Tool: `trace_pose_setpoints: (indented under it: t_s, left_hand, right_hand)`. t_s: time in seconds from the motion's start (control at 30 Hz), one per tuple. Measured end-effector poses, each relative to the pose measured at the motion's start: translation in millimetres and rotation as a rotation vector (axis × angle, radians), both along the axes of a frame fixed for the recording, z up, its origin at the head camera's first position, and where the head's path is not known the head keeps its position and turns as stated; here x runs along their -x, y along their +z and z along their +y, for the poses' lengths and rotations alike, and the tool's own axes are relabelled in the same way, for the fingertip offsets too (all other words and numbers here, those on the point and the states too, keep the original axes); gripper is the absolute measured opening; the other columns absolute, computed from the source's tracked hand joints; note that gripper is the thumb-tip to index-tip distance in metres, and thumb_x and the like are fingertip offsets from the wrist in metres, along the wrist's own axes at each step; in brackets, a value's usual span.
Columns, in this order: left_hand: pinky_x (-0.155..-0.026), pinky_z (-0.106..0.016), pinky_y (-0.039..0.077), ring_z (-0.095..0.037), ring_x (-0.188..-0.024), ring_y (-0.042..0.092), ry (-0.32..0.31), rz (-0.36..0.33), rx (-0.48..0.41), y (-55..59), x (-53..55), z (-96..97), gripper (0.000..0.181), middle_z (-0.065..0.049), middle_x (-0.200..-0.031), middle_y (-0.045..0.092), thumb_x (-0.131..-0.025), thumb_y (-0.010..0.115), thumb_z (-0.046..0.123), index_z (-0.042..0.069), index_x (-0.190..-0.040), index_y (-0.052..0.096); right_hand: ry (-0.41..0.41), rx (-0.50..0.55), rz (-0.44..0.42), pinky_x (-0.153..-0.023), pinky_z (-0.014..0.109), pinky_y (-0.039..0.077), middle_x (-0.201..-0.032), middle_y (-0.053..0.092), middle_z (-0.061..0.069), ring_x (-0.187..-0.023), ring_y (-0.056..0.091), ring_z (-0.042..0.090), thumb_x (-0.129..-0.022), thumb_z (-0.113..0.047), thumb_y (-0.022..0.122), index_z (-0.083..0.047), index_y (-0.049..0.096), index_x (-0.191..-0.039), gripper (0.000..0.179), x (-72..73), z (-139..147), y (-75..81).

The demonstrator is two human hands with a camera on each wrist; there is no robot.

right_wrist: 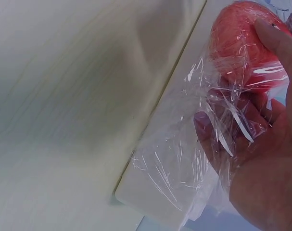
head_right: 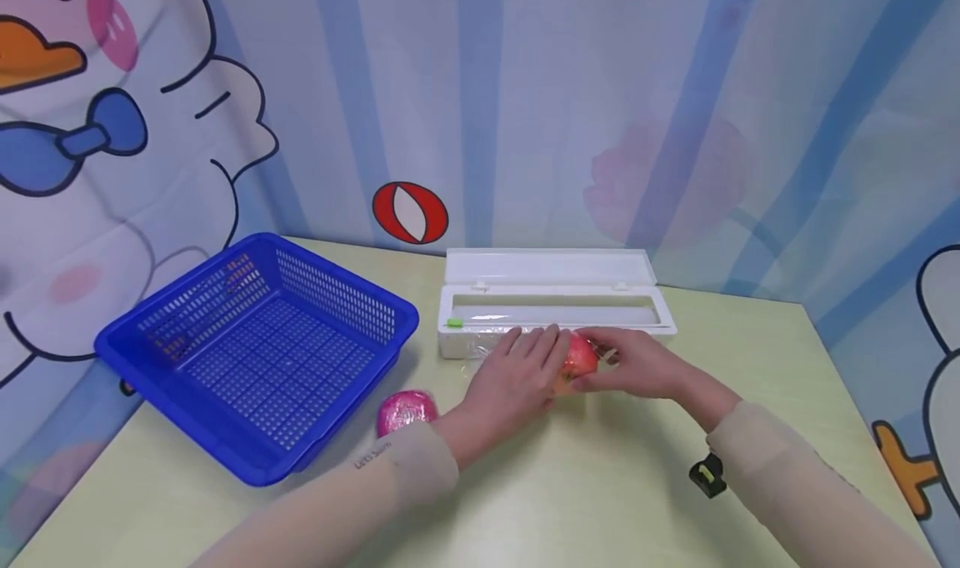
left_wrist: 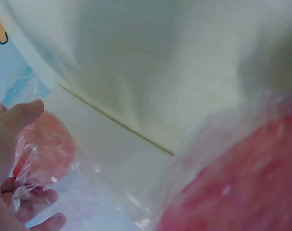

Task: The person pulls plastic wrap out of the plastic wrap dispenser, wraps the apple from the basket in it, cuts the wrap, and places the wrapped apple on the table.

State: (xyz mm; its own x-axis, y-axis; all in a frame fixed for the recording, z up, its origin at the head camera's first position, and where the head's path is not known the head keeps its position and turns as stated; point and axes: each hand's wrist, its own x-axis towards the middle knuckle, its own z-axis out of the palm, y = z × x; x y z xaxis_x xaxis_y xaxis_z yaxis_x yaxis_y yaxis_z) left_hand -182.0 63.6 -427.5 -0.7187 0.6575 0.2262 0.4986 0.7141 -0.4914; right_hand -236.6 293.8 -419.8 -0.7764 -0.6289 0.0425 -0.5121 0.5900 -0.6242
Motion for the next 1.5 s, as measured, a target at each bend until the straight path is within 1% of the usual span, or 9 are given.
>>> trace_pose_setpoints:
  t_s: [0.33,0.57,0.67,0.8,0.9,1.0,1.17,1.33,1.5]
  left_hand:
    - [-0.115,-0.039,0.049,-0.018,-0.139,0.058,0.008,0.036,-0.006,-5.4,7.5,-0.8,0.08,-0.006,-0.156,0.055,-0.099,0.075,0.045,0.009,-0.161,0.039]
    - [-0.116,-0.038,0.048,-0.017,-0.136,0.058,-0.008,-0.051,-0.079,-1.6,14.8,-6.7,0.088,-0.002,-0.149,0.058,-0.093,0.075,0.061,0.012,-0.158,0.041]
    - [-0.117,-0.038,0.047,-0.017,-0.137,0.057,0.0,-0.129,-0.112,3.6,18.2,-7.8,0.089,-0.001,-0.148,0.058,-0.093,0.075,0.063,0.013,-0.158,0.039]
    - [-0.117,-0.037,0.046,-0.016,-0.136,0.057,0.022,-0.218,-0.175,12.1,22.8,-7.6,0.09,0.0,-0.146,0.06,-0.09,0.078,0.062,0.013,-0.156,0.041]
    - [-0.113,-0.035,0.049,-0.015,-0.131,0.061,0.038,-0.232,-0.209,17.6,25.9,-7.3,0.086,0.001,-0.141,0.063,-0.09,0.078,0.062,0.013,-0.152,0.045]
    - [-0.109,-0.034,0.051,-0.013,-0.125,0.064,0.05,-0.235,-0.223,22.2,28.2,-6.2,0.08,0.002,-0.135,0.066,-0.091,0.077,0.062,0.013,-0.147,0.049]
    - [-0.107,-0.034,0.052,-0.013,-0.123,0.065,0.076,-0.29,-0.239,29.2,30.7,-2.7,0.079,0.002,-0.133,0.067,-0.089,0.079,0.062,0.013,-0.145,0.052]
    - [-0.105,-0.034,0.054,-0.014,-0.121,0.065,0.088,-0.361,-0.257,36.1,32.3,-1.6,0.078,0.001,-0.133,0.068,-0.089,0.081,0.061,0.013,-0.144,0.053]
    - [-0.1,-0.034,0.054,-0.014,-0.117,0.064,0.074,-0.386,-0.277,42.0,34.5,-0.3,0.074,0.003,-0.129,0.068,-0.088,0.082,0.061,0.016,-0.14,0.055]
  right_hand:
    - [-0.024,-0.01,-0.107,-0.095,0.044,0.059,-0.135,0.07,0.011,-0.117,0.067,0.025,-0.093,-0.032,0.085,-0.002,0.057,-0.152,0.072,1.6,2.1,9.6]
    - [-0.052,-0.05,-0.103,-0.097,0.047,0.058,-0.138,0.068,0.013,-0.119,0.065,0.028,-0.092,-0.038,0.084,-0.002,0.055,-0.154,0.077,-0.2,-2.1,12.9]
    - [-0.078,-0.092,0.019,-0.102,0.059,0.055,-0.144,0.064,0.017,-0.126,0.062,0.036,-0.09,-0.042,0.085,-0.002,0.051,-0.156,0.084,-9.2,-4.9,18.1]
    - [-0.083,-0.186,0.361,-0.106,0.067,0.049,-0.148,0.059,0.024,-0.133,0.056,0.046,-0.083,-0.038,0.092,0.001,0.045,-0.158,0.097,-26.5,-9.5,20.0]
    - [-0.058,-0.22,0.626,-0.111,0.067,0.045,-0.143,0.06,0.025,-0.131,0.056,0.045,-0.076,-0.032,0.098,0.004,0.044,-0.157,0.104,-33.6,-14.7,10.2]
    - [-0.048,-0.193,0.783,-0.116,0.065,0.04,-0.139,0.061,0.024,-0.13,0.057,0.043,-0.07,-0.03,0.102,0.006,0.042,-0.155,0.11,-32.2,-18.4,-5.1]
    - [-0.077,-0.101,0.831,-0.115,0.065,0.041,-0.138,0.062,0.024,-0.127,0.06,0.042,-0.065,-0.026,0.105,0.008,0.042,-0.155,0.115,-24.7,-21.5,-20.0]
    - [-0.1,-0.099,0.764,-0.114,0.065,0.042,-0.134,0.065,0.025,-0.122,0.063,0.043,-0.064,-0.022,0.106,0.007,0.048,-0.149,0.107,-17.5,-23.2,-19.6]
    - [-0.106,-0.079,0.704,-0.102,0.059,0.051,-0.124,0.068,0.018,-0.11,0.064,0.038,-0.065,-0.023,0.104,0.003,0.056,-0.14,0.093,-11.3,-19.8,-11.3]
